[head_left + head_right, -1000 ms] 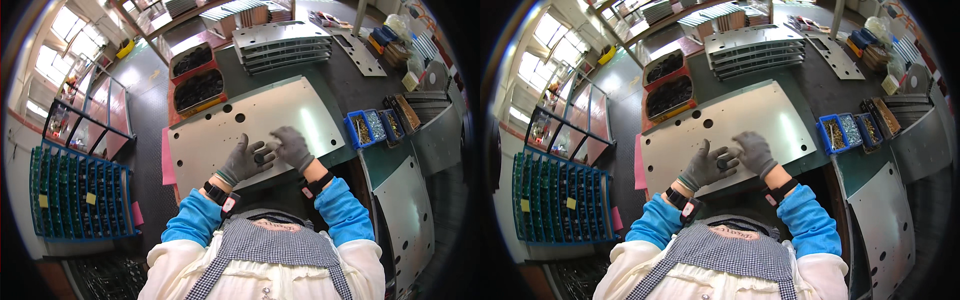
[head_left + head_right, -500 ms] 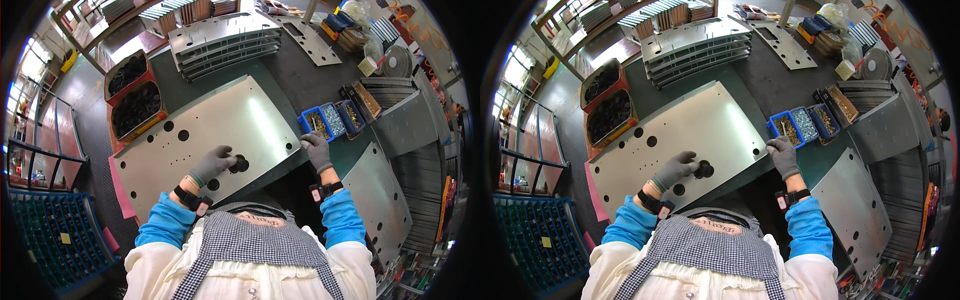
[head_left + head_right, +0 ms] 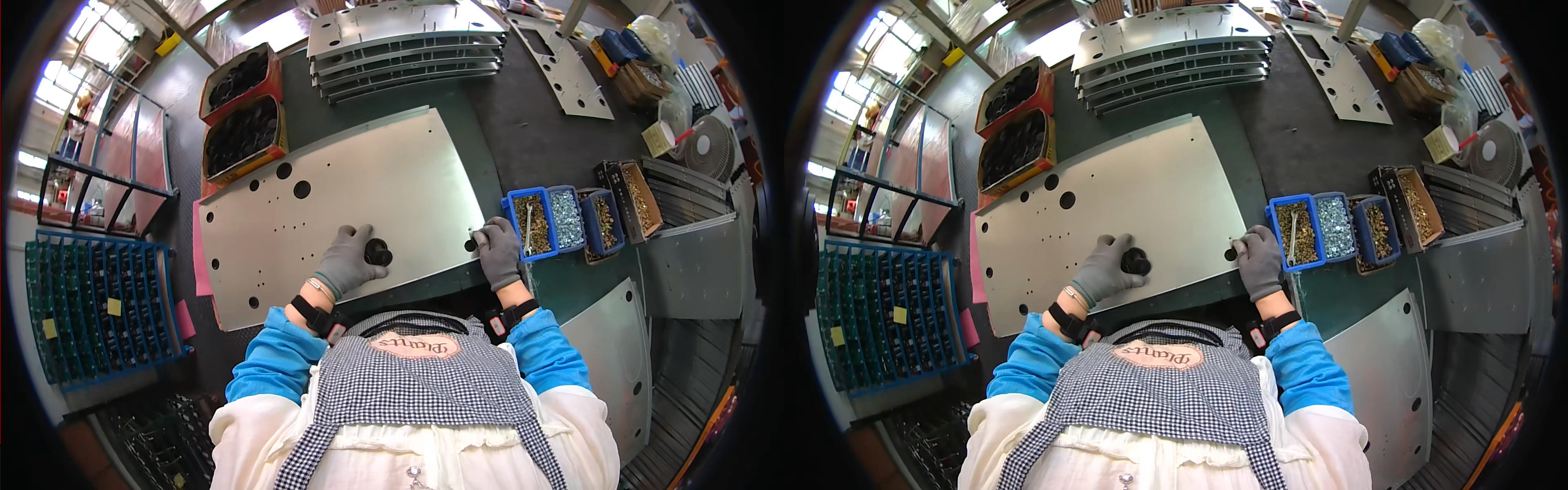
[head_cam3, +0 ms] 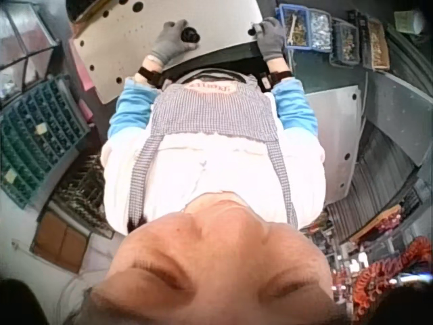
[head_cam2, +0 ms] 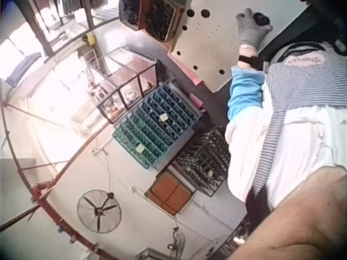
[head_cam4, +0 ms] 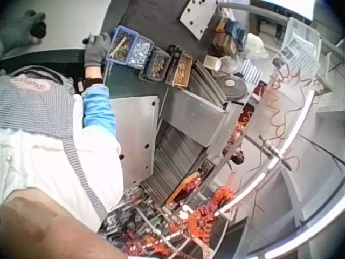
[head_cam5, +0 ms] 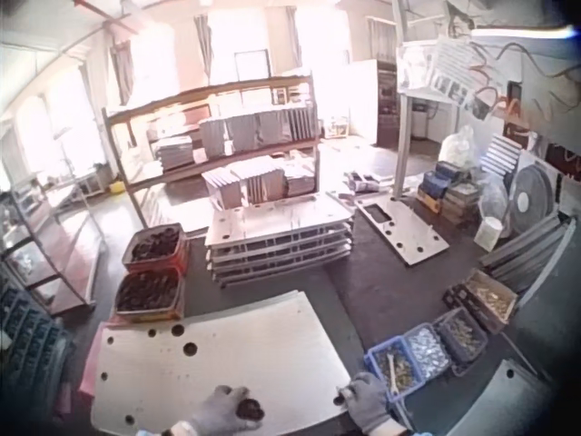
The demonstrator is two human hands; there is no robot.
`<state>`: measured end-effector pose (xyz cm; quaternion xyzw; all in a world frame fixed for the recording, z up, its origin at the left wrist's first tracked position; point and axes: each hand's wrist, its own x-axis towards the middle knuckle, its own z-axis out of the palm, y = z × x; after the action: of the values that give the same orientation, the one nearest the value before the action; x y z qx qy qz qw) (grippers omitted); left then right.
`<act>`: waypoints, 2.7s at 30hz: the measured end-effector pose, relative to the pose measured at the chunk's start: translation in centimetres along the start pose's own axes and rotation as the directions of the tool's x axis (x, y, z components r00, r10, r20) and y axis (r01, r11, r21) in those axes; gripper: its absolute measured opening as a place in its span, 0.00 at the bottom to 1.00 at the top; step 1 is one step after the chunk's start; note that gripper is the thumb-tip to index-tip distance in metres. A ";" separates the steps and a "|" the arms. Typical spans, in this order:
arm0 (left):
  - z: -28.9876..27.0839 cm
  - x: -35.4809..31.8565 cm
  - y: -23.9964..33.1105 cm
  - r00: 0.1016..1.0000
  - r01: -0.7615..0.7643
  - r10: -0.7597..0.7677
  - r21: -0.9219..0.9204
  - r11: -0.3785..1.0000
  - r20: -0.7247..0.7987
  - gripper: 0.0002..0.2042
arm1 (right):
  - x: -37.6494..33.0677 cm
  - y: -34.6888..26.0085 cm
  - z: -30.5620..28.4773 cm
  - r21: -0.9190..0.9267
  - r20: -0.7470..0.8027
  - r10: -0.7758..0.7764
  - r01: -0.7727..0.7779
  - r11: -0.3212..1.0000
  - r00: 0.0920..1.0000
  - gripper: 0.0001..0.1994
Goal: Manually inserting rubber grommets or components into pre-drilled holes in large metal panels on an assembly line.
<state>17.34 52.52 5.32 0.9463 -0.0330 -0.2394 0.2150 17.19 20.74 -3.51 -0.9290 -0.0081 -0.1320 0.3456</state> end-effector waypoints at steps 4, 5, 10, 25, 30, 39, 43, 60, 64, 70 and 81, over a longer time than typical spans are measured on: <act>1.2 0.6 0.9 0.997 -0.009 0.013 0.053 0.999 -0.082 0.37 | -0.4 0.1 0.3 -0.016 -0.089 -0.187 0.187 0.982 0.978 0.07; 1.4 0.8 0.9 0.995 -0.022 0.029 0.066 0.998 -0.098 0.35 | -0.3 0.1 0.3 -0.043 -0.076 -0.232 0.229 0.972 0.970 0.07; 1.9 1.5 0.0 0.983 -0.110 0.116 0.053 0.993 -0.140 0.28 | -0.1 0.0 0.5 0.004 -0.021 -0.290 0.290 0.957 0.957 0.08; 1.2 2.2 -0.6 0.991 -0.129 0.129 0.011 0.992 -0.032 0.25 | 1.8 0.3 -2.2 0.151 0.286 -0.331 0.299 0.942 0.899 0.11; 0.6 2.6 -1.3 0.991 -0.129 0.131 -0.062 0.990 0.033 0.26 | 2.6 -1.1 -2.1 0.028 0.412 -0.215 0.224 0.974 0.886 0.14; -0.3 2.8 -3.7 0.973 -0.083 0.161 -0.397 0.914 0.167 0.26 | 7.9 -2.0 -3.1 0.030 0.794 -0.247 0.369 0.929 0.555 0.13; -0.5 2.5 -3.4 0.977 -0.069 0.147 -0.422 0.904 0.153 0.27 | 9.1 -1.4 -2.5 0.036 0.832 -0.279 0.455 0.890 0.479 0.16; -0.7 3.1 -4.9 0.957 0.180 0.110 -0.845 0.503 0.270 0.24 | 10.9 -1.1 -1.4 0.054 0.873 -0.266 0.460 0.886 0.409 0.17; -0.9 2.4 -5.9 0.982 0.112 0.145 -0.990 0.082 0.123 0.23 | 10.5 -3.6 -0.3 -0.288 0.899 0.037 0.524 0.802 0.437 0.20; -0.9 0.3 -8.5 0.988 0.083 0.136 -0.990 -0.115 0.068 0.29 | 10.4 -4.5 -2.3 -0.226 0.906 0.008 0.464 0.856 0.424 0.28; -0.6 -6.0 -21.0 0.945 0.123 0.306 -0.736 -0.666 -0.119 0.23 | 8.6 -14.7 6.0 -0.246 0.704 0.022 0.214 0.945 0.710 0.16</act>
<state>11.50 72.76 -0.40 0.1436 0.0676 -0.2104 0.9646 25.35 35.13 3.69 -0.9501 -0.1660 0.2108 0.1592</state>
